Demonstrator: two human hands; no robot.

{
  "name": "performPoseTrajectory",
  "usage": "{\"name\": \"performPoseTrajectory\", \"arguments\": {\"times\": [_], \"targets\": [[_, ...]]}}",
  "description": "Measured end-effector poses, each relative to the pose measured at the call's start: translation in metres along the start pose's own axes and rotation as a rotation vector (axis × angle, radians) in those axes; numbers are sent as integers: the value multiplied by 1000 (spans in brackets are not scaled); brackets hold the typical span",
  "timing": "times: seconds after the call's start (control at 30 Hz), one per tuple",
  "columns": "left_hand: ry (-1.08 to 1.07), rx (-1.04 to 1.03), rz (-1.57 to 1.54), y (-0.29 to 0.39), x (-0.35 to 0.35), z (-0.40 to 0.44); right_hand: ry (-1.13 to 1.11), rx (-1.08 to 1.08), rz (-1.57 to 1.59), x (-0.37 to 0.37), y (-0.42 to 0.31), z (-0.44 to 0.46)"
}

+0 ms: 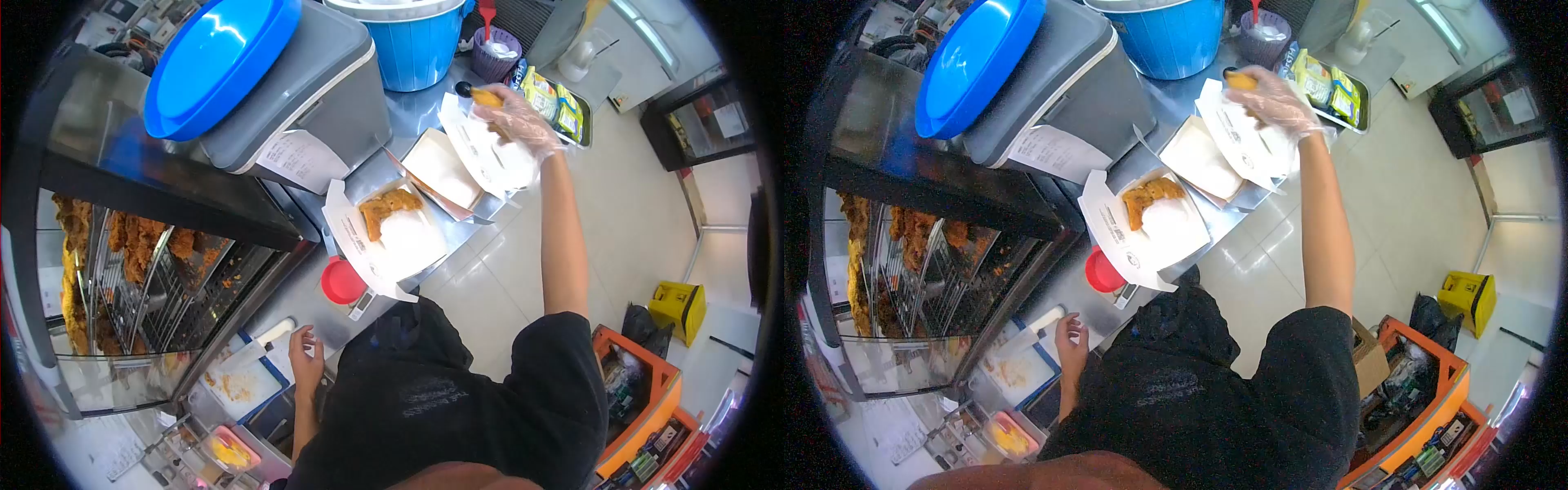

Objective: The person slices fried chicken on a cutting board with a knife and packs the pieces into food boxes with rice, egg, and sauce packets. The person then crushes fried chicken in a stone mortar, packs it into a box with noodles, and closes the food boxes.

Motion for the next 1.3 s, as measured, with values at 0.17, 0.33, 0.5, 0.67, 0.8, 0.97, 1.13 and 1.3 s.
{"name": "performPoseTrajectory", "arguments": {"times": [0.17,0.33,0.5,0.67,0.8,0.97,1.13,1.3], "targets": [[-42,11,-24,15,-14,11,-146,-32,354,-111,-31,-33],[-26,-44,-15,23,-11,14,156,162,-319,-115,-21,-28],[3,-26,-28,5,-7,6,193,131,-452,-101,-10,-23],[-5,13,-10,-14,-4,-8,281,183,-455,-66,19,-17],[-15,15,0,-24,-2,-12,215,70,-591,-59,9,-35],[3,0,-34,-26,9,-15,166,183,-367,-70,-2,-51],[-1,-20,-61,-44,8,-24,149,346,-103,-85,-87,-97],[36,-25,-121,-49,50,-40,7,446,-1,-163,-181,-143]]}}
Point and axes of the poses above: each hand's wrist, its own z-axis towards the middle knuckle, its own x-axis out of the back of the hand, y = z × x, the point moved 10 cm from there along z, towards the middle knuckle
